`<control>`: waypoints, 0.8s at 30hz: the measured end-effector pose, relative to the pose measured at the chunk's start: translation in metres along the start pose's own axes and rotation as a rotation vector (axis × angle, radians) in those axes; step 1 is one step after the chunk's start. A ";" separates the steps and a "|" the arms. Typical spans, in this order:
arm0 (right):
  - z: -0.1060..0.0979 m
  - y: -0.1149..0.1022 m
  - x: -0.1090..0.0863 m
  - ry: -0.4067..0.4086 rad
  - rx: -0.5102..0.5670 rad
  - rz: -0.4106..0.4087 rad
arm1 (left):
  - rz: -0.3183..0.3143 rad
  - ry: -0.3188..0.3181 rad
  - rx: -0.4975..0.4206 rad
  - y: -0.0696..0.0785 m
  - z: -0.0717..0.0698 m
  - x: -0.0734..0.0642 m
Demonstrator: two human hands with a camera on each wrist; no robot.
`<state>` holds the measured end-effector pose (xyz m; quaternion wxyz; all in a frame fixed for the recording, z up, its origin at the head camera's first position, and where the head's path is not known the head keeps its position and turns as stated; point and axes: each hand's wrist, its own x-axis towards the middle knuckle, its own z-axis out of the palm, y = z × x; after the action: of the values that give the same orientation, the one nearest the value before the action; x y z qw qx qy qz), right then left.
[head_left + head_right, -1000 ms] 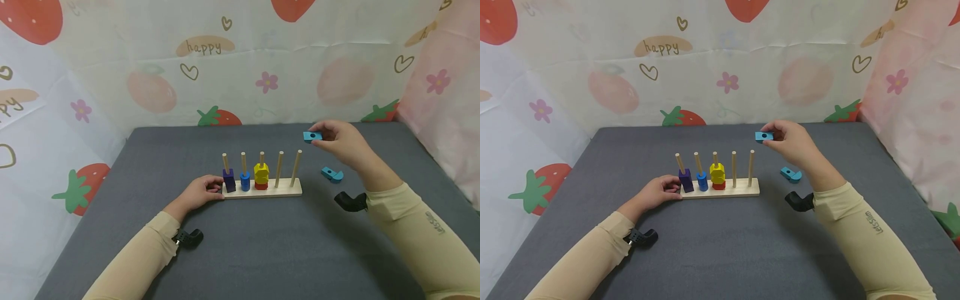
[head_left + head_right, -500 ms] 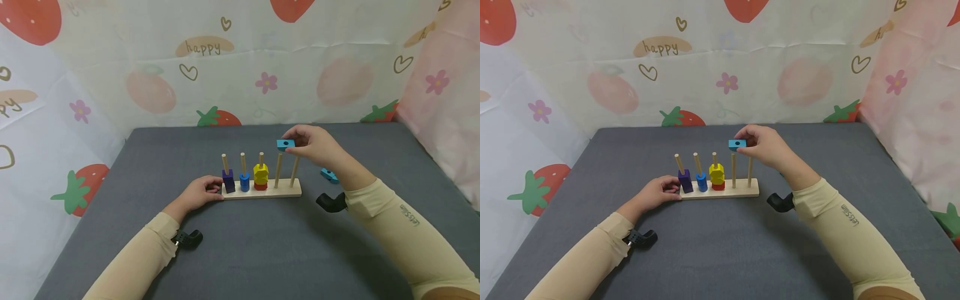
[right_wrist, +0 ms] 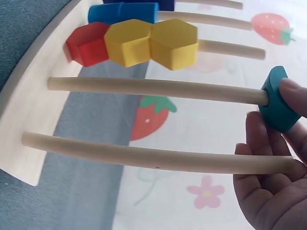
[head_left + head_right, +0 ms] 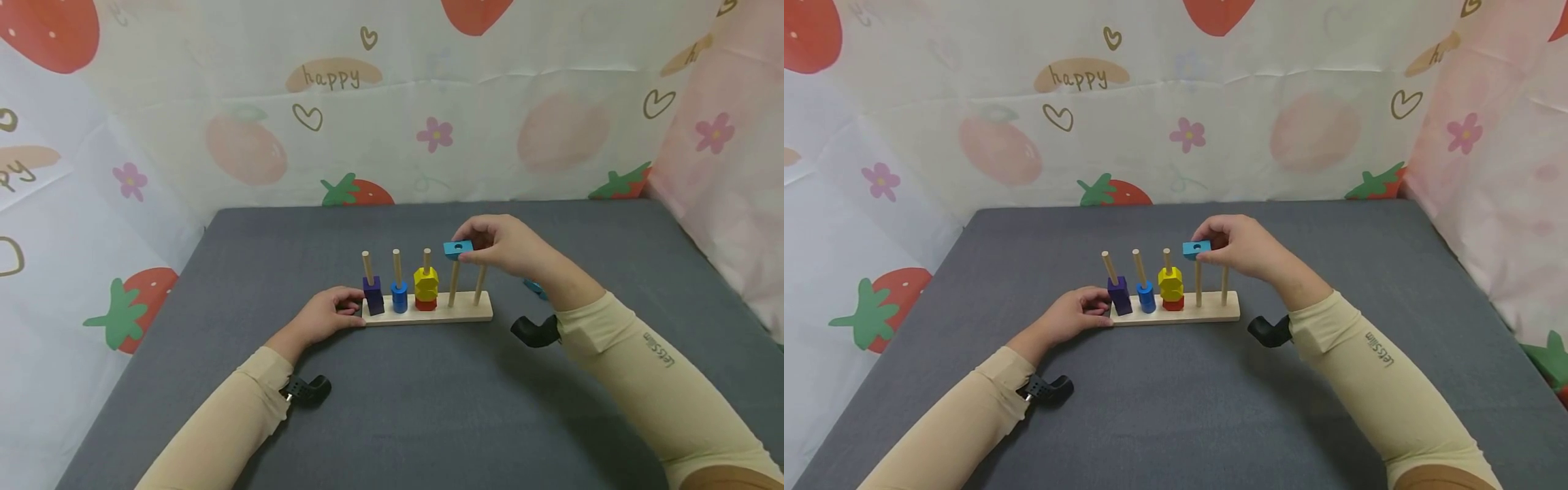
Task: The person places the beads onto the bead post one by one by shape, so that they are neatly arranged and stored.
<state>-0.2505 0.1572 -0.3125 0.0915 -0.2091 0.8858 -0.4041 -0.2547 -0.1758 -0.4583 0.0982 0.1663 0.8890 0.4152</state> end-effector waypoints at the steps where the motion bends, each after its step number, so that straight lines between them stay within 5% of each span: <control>1: 0.001 0.001 0.000 -0.003 0.006 0.002 | 0.000 -0.001 0.001 0.000 0.000 0.000; 24: 0.026 0.040 0.004 -0.010 0.229 0.056 | -0.010 -0.004 0.002 0.001 0.000 0.000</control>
<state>-0.2579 0.1614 -0.3600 0.1304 -0.1746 0.8389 -0.4988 -0.2545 -0.1756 -0.4575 0.1019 0.1630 0.8900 0.4134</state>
